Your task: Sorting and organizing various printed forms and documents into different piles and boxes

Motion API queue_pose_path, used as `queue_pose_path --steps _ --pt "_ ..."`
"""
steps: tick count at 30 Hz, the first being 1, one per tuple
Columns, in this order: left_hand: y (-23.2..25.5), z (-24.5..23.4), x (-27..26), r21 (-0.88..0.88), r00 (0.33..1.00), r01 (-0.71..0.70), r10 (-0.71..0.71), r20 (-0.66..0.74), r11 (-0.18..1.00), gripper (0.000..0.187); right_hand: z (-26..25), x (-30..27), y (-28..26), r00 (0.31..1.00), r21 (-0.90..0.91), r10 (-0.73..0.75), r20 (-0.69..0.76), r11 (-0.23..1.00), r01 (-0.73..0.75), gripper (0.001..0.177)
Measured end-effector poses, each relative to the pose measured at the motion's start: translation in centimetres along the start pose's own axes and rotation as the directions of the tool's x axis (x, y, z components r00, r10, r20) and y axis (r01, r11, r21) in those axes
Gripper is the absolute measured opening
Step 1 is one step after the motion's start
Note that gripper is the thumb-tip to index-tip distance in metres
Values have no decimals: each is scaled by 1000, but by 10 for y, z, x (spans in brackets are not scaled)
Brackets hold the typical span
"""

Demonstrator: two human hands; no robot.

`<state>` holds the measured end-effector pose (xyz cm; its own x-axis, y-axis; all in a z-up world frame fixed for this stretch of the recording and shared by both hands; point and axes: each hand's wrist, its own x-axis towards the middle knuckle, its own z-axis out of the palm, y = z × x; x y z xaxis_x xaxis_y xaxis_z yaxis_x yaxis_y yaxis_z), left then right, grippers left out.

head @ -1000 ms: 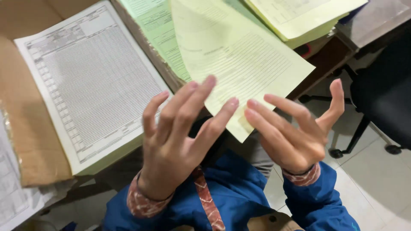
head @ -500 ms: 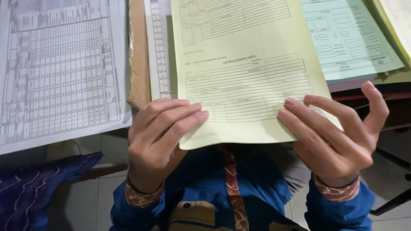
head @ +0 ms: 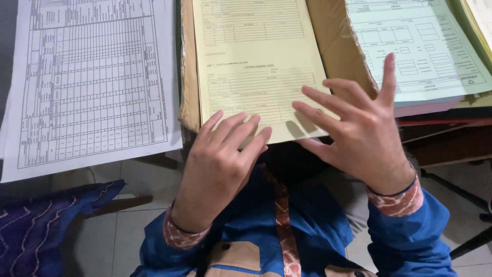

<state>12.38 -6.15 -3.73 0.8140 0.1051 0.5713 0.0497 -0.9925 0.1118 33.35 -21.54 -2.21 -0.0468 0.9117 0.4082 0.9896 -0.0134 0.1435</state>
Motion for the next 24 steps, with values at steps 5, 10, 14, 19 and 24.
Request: queue_pose_path --steps 5,10,14,19,24 --pt "-6 18 6 143 994 72 -59 -97 987 17 4 0 14 978 25 85 -193 996 -81 49" --pt "-10 25 8 139 989 114 -99 -113 984 19 -6 -18 26 923 186 184 -337 974 -126 44" --pt "-7 22 12 107 987 133 -121 -105 985 25 -8 -42 36 905 203 334 -264 936 -286 56" --pt "-3 19 14 101 990 131 -126 -61 986 26 -4 -61 41 907 65 412 -92 911 -407 53" --pt "1 18 16 129 993 114 -110 -38 985 28 -1 -77 41 906 -15 380 -187 921 -389 51"
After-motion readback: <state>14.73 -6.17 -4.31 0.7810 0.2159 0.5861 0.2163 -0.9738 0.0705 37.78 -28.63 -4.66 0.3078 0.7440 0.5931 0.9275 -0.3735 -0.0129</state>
